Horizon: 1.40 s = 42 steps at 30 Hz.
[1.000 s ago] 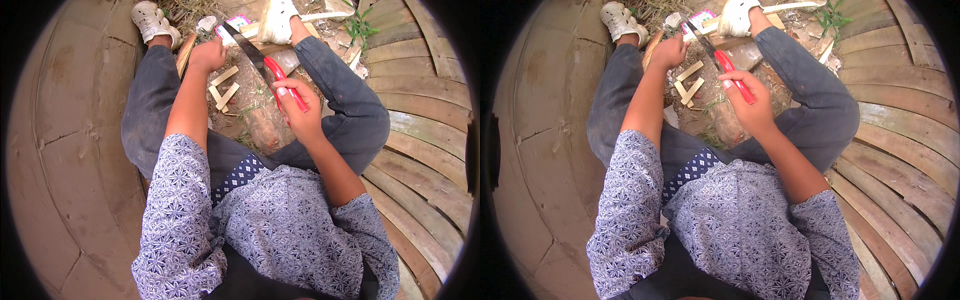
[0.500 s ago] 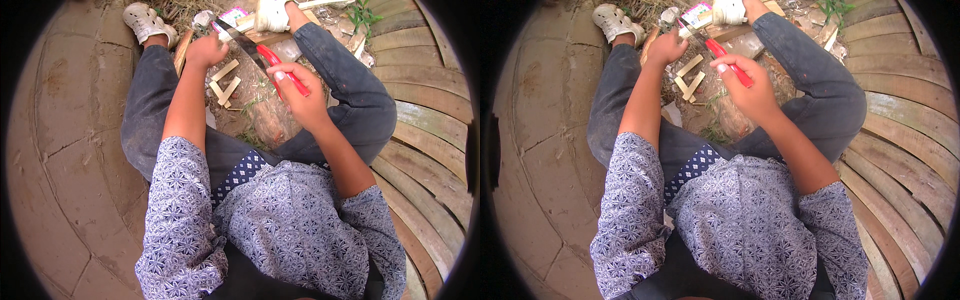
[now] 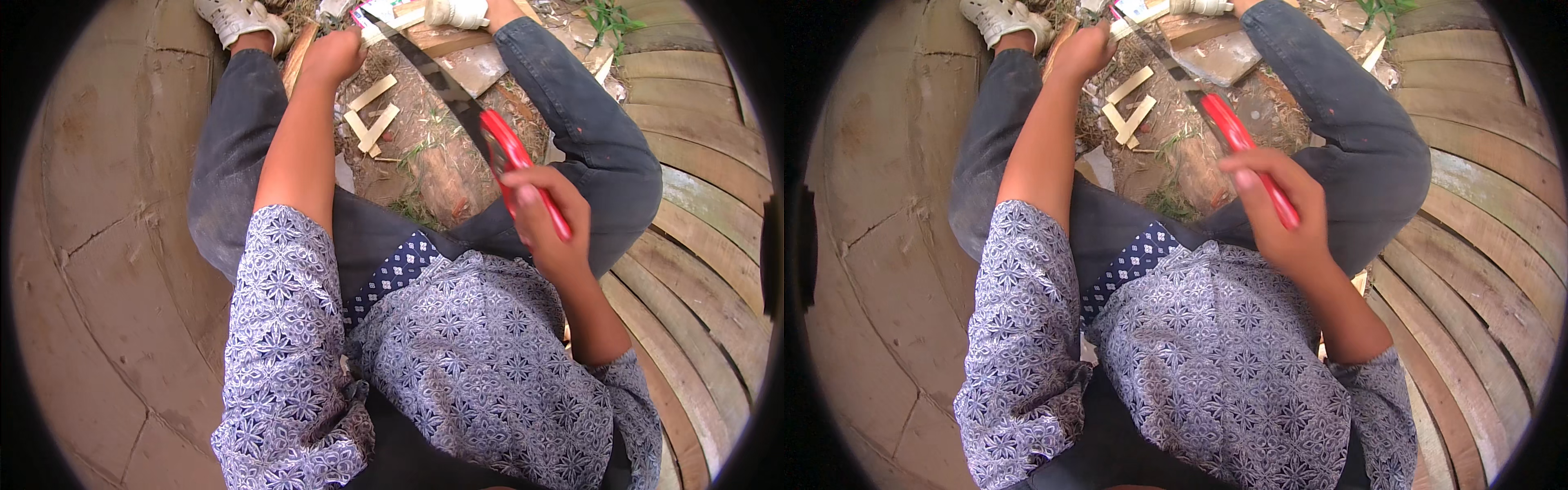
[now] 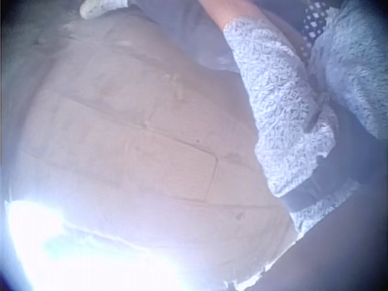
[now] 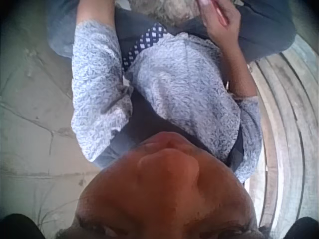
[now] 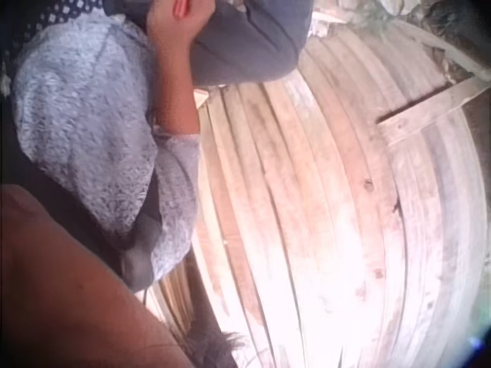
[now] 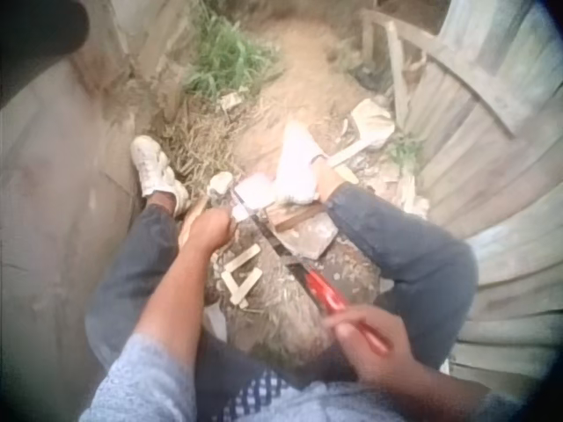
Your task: The person sits on the ground and uses a red-handled hand saw to cut a small piece of wood held between their feet. They repeatedly saw through the wood, producing small cut pieces and sawdust.
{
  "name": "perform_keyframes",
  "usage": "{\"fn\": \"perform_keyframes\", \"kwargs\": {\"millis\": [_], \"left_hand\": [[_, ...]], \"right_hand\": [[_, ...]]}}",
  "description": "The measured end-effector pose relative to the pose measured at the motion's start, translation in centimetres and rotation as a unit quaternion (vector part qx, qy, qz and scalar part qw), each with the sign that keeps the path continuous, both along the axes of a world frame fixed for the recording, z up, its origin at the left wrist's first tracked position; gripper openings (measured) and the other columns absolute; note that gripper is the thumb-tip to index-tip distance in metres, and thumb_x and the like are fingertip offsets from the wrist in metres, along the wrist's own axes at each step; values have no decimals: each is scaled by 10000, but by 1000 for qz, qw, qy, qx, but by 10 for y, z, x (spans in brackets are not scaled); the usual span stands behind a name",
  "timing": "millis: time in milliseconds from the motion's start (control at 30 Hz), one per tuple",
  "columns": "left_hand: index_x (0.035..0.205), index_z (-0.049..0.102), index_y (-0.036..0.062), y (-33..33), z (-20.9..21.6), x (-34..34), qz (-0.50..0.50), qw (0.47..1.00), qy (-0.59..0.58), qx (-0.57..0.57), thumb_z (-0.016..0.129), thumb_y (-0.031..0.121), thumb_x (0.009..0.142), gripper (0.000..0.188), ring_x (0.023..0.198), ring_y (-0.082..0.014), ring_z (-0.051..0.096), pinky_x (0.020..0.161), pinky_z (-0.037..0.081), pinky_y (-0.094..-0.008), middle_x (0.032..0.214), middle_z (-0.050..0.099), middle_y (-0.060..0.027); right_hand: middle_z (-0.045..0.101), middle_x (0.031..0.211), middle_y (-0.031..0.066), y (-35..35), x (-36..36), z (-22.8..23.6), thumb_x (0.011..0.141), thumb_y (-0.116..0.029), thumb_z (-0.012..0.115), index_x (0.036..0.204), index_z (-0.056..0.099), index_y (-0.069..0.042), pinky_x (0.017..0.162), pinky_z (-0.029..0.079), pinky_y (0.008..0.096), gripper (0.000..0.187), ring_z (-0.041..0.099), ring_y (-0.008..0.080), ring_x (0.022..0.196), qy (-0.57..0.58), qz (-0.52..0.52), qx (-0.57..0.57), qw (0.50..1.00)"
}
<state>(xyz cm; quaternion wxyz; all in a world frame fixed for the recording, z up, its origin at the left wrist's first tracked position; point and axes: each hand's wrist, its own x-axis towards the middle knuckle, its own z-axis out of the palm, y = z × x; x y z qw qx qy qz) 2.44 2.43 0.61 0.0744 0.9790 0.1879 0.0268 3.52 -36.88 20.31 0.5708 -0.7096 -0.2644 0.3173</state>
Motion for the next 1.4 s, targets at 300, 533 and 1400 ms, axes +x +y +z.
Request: {"fn": "perform_keyframes", "kwargs": {"millis": [300, 533, 1400], "left_hand": [[1016, 613, 22, -21, 17, 7, 20, 1000, 19, -4, 629, 239, 871, 261, 915, -406, 689, 806, 548, -523, 950, 707, -236], [1017, 611, 26, -18, 15, -5, 29, 999, 16, -15, 576, 231, 893, 242, 891, -411, 687, 792, 552, -521, 937, 709, -227], [1065, 616, 42, -24, 21, -3, 49, 998, 44, -24, 597, 171, 887, 220, 928, -386, 694, 810, 553, -515, 988, 712, -210]], "right_hand": [[677, 859, 8, 155, 56, -79, 996, -161, 589, 1055, 716, -48, 680, 458, 236, 180, 563, 57, 740, -54, -23, 89, 994], [638, 841, -9, 88, 18, -53, 995, -120, 580, 1053, 697, -24, 682, 450, 235, 162, 547, 71, 726, -77, -15, 41, 996], [619, 819, 9, -11, -8, 2, 1001, -205, 602, 1037, 697, -8, 571, 396, 209, 222, 520, 53, 648, -45, -34, -30, 998]]}}
